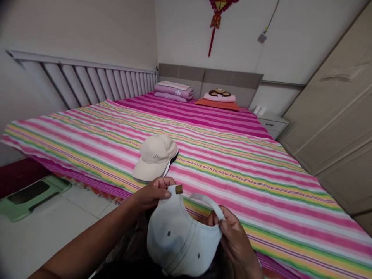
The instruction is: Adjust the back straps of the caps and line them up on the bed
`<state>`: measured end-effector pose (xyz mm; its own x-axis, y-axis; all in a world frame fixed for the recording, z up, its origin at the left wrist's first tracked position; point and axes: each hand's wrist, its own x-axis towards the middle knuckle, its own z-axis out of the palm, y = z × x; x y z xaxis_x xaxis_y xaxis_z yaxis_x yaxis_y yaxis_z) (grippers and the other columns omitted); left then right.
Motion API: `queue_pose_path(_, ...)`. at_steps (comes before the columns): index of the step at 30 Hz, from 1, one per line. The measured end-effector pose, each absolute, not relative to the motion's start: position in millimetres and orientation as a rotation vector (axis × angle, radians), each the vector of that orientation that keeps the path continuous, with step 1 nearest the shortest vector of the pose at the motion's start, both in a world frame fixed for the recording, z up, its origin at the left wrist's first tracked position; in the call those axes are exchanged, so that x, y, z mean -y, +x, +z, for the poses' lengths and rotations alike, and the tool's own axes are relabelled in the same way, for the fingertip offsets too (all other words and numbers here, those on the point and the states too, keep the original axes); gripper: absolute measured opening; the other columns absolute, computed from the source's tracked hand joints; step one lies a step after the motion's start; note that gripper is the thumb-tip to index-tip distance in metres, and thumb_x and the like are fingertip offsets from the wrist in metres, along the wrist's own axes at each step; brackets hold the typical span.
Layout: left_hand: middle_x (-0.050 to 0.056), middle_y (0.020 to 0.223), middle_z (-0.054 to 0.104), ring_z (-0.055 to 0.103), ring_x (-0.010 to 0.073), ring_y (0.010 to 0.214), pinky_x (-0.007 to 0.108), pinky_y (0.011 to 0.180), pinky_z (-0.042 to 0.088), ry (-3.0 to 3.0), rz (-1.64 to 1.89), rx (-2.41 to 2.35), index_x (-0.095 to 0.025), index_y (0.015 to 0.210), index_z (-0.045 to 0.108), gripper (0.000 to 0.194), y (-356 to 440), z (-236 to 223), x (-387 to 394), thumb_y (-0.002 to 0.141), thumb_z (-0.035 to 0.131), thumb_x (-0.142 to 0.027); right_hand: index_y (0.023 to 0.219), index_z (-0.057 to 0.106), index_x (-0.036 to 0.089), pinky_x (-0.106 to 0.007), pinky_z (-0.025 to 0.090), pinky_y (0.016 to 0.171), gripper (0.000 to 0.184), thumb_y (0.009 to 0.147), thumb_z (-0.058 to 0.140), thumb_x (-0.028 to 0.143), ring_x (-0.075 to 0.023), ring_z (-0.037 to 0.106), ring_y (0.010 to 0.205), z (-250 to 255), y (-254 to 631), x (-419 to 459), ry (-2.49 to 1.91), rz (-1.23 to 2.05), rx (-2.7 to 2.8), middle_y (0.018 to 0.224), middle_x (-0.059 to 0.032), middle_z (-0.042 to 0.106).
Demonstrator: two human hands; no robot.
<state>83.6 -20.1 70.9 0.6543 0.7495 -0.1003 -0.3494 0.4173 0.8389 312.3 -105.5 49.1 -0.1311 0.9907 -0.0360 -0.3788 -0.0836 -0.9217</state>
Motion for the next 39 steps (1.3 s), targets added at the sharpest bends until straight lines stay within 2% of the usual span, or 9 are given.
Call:
queue_pose_path(2,0.002,0.059,0.06,0.051,0.0085,0.046,0.019,0.047,0.037,0.925,0.718,-0.548,-0.011,0.071,0.063,0.027,85,74,21,0.051,0.075,-0.024,0.063,0.055,0.017,-0.023,0.032,0.045,0.03,0.064,0.065,0.045,-0.0112,0.041,0.048,51,312,107,-0.902,1.499,0.985,0.055,-0.0008,0.05)
queue_pose_path(5,0.0,0.054,0.058,0.048,0.0066,0.043,0.018,0.045,0.034,0.952,0.719,-0.591,-0.011,0.069,0.063,0.024,88,81,23,0.053,0.074,-0.025,0.07,0.057,0.018,-0.025,0.037,0.051,0.023,0.063,0.068,0.037,-0.0142,0.047,0.055,56,311,111,-0.903,1.458,0.988,0.062,-0.0023,0.055)
queue_pose_path(12,-0.001,0.053,0.055,0.043,0.005,0.042,0.017,0.041,0.03,1.059,0.68,-0.583,-0.012,0.07,0.063,0.026,86,101,28,0.056,0.073,-0.031,0.065,0.06,0.019,-0.028,0.036,0.051,0.025,0.066,0.065,0.043,-0.0154,0.047,0.052,78,303,116,-0.865,1.386,1.088,0.05,-0.0016,0.051)
queue_pose_path(15,-0.002,0.057,0.056,0.046,0.0048,0.047,0.016,0.045,0.032,1.117,0.682,-0.535,-0.011,0.071,0.064,0.024,84,108,28,0.059,0.071,-0.03,0.072,0.062,0.02,-0.029,0.037,0.051,0.02,0.069,0.064,0.04,-0.0158,0.048,0.05,88,300,116,-0.834,1.343,1.105,0.048,-0.0008,0.051)
queue_pose_path(20,0.001,0.061,0.06,0.051,0.0058,0.05,0.016,0.049,0.037,1.091,0.637,-0.46,-0.01,0.073,0.065,0.022,81,113,21,0.06,0.071,-0.027,0.069,0.061,0.018,-0.026,0.033,0.046,0.024,0.076,0.056,0.04,-0.0125,0.044,0.046,97,292,115,-0.764,1.365,1.127,0.048,-0.0012,0.051)
queue_pose_path(28,0.002,0.051,0.059,0.049,0.0073,0.04,0.018,0.041,0.035,0.954,0.511,-0.425,-0.008,0.063,0.064,0.022,80,107,7,0.052,0.074,-0.024,0.084,0.059,0.019,-0.02,0.029,0.041,0.015,0.077,0.058,0.032,-0.0063,0.045,0.04,103,280,105,-0.715,1.508,1.12,0.054,0.0018,0.055)
queue_pose_path(33,0.003,0.047,0.056,0.048,0.0097,0.038,0.02,0.039,0.031,0.952,0.49,-0.396,-0.007,0.059,0.063,0.025,83,91,-2,0.049,0.073,-0.027,0.062,0.053,0.015,-0.017,0.02,0.036,0.026,0.078,0.057,0.035,-0.0017,0.031,0.031,105,269,94,-0.876,1.508,1.115,0.038,0.0054,0.045)
queue_pose_path(36,0.002,0.045,0.054,0.047,0.0099,0.038,0.021,0.04,0.03,0.922,0.485,-0.369,-0.007,0.06,0.063,0.022,83,83,-5,0.051,0.071,-0.025,0.067,0.054,0.016,-0.016,0.017,0.034,0.022,0.076,0.059,0.035,-0.0016,0.026,0.028,106,262,90,-0.944,1.525,1.077,0.032,0.0078,0.04)
queue_pose_path(39,0.002,0.046,0.055,0.046,0.0095,0.038,0.021,0.042,0.031,0.881,0.487,-0.369,-0.008,0.062,0.063,0.018,83,80,-5,0.052,0.069,-0.022,0.071,0.054,0.017,-0.016,0.018,0.034,0.019,0.074,0.06,0.034,-0.0025,0.028,0.028,108,258,88,-0.963,1.536,1.055,0.032,0.0075,0.043)
